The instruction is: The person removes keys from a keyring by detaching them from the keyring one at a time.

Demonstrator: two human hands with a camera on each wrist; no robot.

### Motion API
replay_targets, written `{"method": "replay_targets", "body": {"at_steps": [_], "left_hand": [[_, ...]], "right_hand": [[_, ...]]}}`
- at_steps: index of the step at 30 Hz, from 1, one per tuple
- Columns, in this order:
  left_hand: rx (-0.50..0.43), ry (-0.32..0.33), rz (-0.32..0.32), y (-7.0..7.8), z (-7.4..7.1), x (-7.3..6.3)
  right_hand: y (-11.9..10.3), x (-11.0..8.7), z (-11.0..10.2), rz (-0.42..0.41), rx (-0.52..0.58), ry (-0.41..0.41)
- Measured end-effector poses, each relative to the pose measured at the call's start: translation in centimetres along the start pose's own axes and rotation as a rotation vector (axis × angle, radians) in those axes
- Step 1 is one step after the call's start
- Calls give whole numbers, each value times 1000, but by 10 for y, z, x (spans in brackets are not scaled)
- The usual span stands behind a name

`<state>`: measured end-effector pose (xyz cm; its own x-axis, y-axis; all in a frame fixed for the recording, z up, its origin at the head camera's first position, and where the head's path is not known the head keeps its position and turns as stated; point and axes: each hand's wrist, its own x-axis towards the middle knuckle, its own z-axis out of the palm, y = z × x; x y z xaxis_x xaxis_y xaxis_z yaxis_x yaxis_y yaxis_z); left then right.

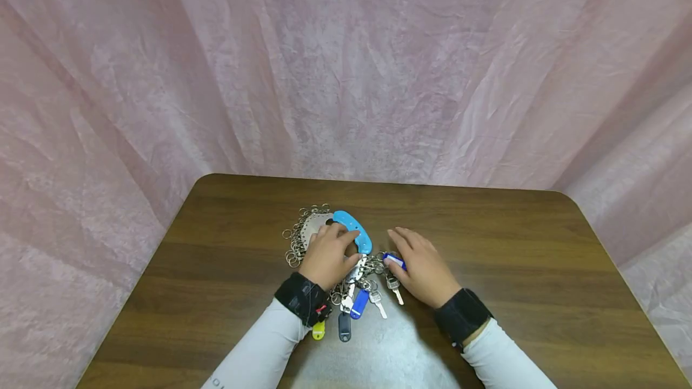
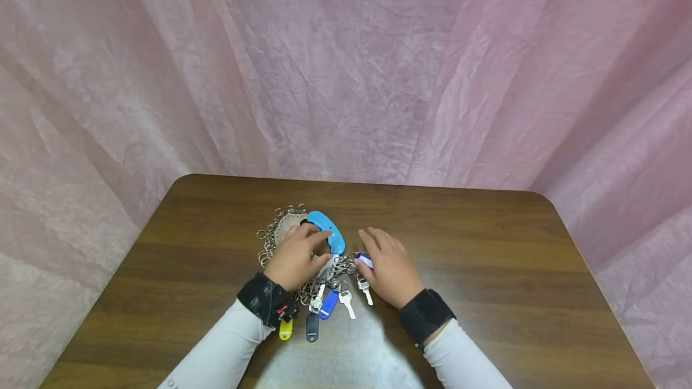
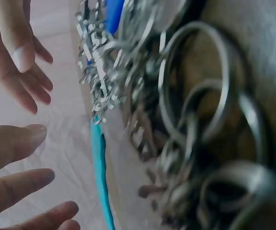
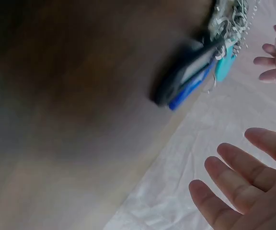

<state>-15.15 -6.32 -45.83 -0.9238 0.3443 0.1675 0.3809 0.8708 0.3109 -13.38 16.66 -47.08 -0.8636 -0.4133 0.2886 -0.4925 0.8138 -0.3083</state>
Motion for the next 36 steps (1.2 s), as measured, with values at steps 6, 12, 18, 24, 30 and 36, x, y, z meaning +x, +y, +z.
{"method": "replay_targets", "body": {"at_steps": [6, 12, 18, 24, 30, 36], "left_hand": [[-5, -44, 23, 8, 3, 2], [14, -40, 63, 13, 8, 4], [45, -27, 104, 15, 13, 6], [74, -44, 119, 17, 18, 9], [78, -54, 102, 21, 22, 11], [69, -66, 87, 25, 22, 13]], "right_hand": [[-4, 3, 6, -25, -20, -6], [-3, 7, 8, -29, -40, -29], [-2, 10, 10, -25, -56, -64], [-2, 13, 11, -24, -59, -109], [1, 15, 12, -49, -66, -123], [5, 17, 13, -53, -49, -109]]}}
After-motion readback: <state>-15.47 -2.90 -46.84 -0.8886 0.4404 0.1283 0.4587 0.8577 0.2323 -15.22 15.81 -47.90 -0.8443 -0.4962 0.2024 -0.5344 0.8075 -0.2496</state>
